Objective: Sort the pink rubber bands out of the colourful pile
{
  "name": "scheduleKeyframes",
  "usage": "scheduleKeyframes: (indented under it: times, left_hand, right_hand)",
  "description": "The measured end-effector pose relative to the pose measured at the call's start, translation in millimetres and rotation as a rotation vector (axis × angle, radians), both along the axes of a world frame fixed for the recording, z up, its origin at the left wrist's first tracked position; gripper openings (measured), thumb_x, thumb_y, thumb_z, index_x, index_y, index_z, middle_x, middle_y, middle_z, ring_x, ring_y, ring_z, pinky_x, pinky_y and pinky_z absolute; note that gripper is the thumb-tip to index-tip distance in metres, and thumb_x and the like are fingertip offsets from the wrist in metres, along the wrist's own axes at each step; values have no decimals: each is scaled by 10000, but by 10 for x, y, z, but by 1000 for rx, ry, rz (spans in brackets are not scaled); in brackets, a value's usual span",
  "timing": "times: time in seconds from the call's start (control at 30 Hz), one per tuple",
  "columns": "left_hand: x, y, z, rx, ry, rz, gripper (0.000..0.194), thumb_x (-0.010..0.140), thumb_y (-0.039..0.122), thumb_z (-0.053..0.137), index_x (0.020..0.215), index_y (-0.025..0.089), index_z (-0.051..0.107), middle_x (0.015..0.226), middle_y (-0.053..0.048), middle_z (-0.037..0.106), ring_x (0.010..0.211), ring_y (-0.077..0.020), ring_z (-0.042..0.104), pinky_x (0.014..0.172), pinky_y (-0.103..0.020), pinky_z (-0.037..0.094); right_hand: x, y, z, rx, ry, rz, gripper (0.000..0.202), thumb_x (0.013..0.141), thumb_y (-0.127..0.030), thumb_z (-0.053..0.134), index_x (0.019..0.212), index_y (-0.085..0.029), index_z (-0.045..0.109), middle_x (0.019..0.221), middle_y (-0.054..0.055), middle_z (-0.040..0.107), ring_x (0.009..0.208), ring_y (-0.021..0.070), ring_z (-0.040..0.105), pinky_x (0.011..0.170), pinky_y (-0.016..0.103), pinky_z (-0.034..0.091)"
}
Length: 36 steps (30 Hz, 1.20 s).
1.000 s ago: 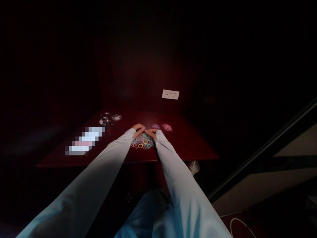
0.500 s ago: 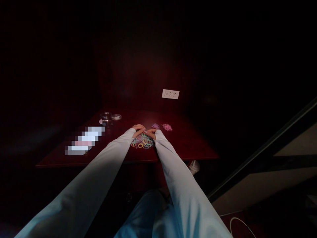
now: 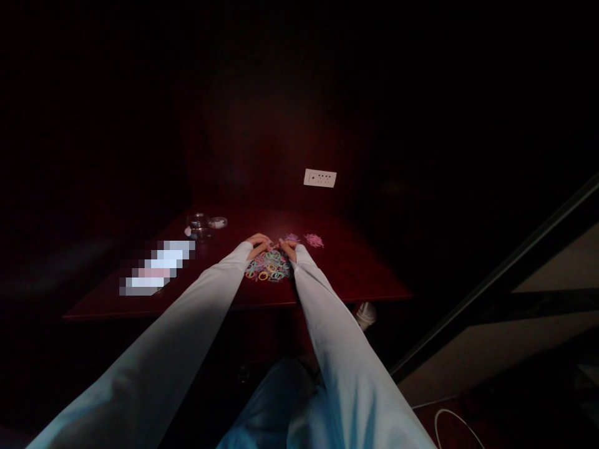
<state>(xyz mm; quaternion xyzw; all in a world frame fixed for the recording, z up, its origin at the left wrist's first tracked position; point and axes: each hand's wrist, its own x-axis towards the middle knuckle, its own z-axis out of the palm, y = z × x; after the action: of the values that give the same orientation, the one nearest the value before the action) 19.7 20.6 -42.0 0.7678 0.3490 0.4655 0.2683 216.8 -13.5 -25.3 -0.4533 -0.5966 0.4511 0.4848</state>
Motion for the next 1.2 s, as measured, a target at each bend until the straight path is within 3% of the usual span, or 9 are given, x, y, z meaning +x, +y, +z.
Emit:
scheduleKeyframes:
  times: [0.1, 0.2, 0.3, 0.43, 0.67, 0.93, 1.2]
  left_hand:
    - [-12, -10, 14, -30, -34, 25, 608, 838, 762, 572, 702, 197, 751, 1060, -126, 724, 889, -247, 675, 850, -384, 570]
    - [-38, 25, 15, -26, -31, 4, 580, 807, 753, 615, 697, 201, 754, 1048, -126, 738, 981, -273, 677, 932, -394, 560]
    - [-65, 81, 0, -20, -16, 0, 555, 820, 727, 610, 692, 206, 754, 1044, -125, 750, 1033, -285, 678, 994, -408, 545]
    - [-73, 116, -19, -24, -8, 2, 545, 850, 691, 574, 688, 203, 754, 1062, -137, 750, 1029, -288, 684, 947, -408, 565]
    - [-41, 44, 37, -41, -50, 6, 496, 790, 686, 653, 728, 203, 753, 998, -117, 749, 1047, -292, 684, 1063, -431, 506]
    - [-16, 10, 63, -22, -78, 26, 542, 718, 745, 696, 732, 206, 741, 954, -109, 747, 992, -291, 686, 997, -432, 521]
    - [-43, 55, 34, 36, -71, -7, 503, 775, 700, 691, 715, 202, 726, 958, -115, 748, 979, -285, 692, 981, -442, 537]
  right_hand:
    - [-31, -8, 14, -28, -26, 40, 602, 583, -767, 800, 724, -185, 738, 579, -21, 574, 576, 112, 468, 562, 259, 328]
    - [-86, -28, 20, -30, -3, 57, 577, 537, -721, 837, 679, -176, 709, 526, -44, 510, 553, 95, 418, 557, 262, 283]
    - [-106, -39, 12, -31, -4, 55, 502, 552, -638, 858, 680, -175, 713, 511, -62, 456, 545, 87, 373, 564, 266, 253]
    - [-71, -30, 7, -37, -37, 34, 388, 598, -521, 875, 711, -176, 739, 516, -68, 457, 548, 89, 382, 568, 263, 257]
    - [-58, -42, 14, -28, -23, 30, 430, 582, -560, 880, 701, -174, 735, 560, -46, 548, 577, 97, 448, 574, 250, 312]
    - [-61, -78, 44, -45, -34, 33, 437, 615, -567, 867, 724, -166, 730, 550, -43, 512, 599, 117, 479, 606, 262, 344]
    - [-70, -72, 57, -56, -25, 14, 357, 624, -482, 861, 681, -165, 708, 537, -47, 537, 570, 100, 462, 586, 249, 336]
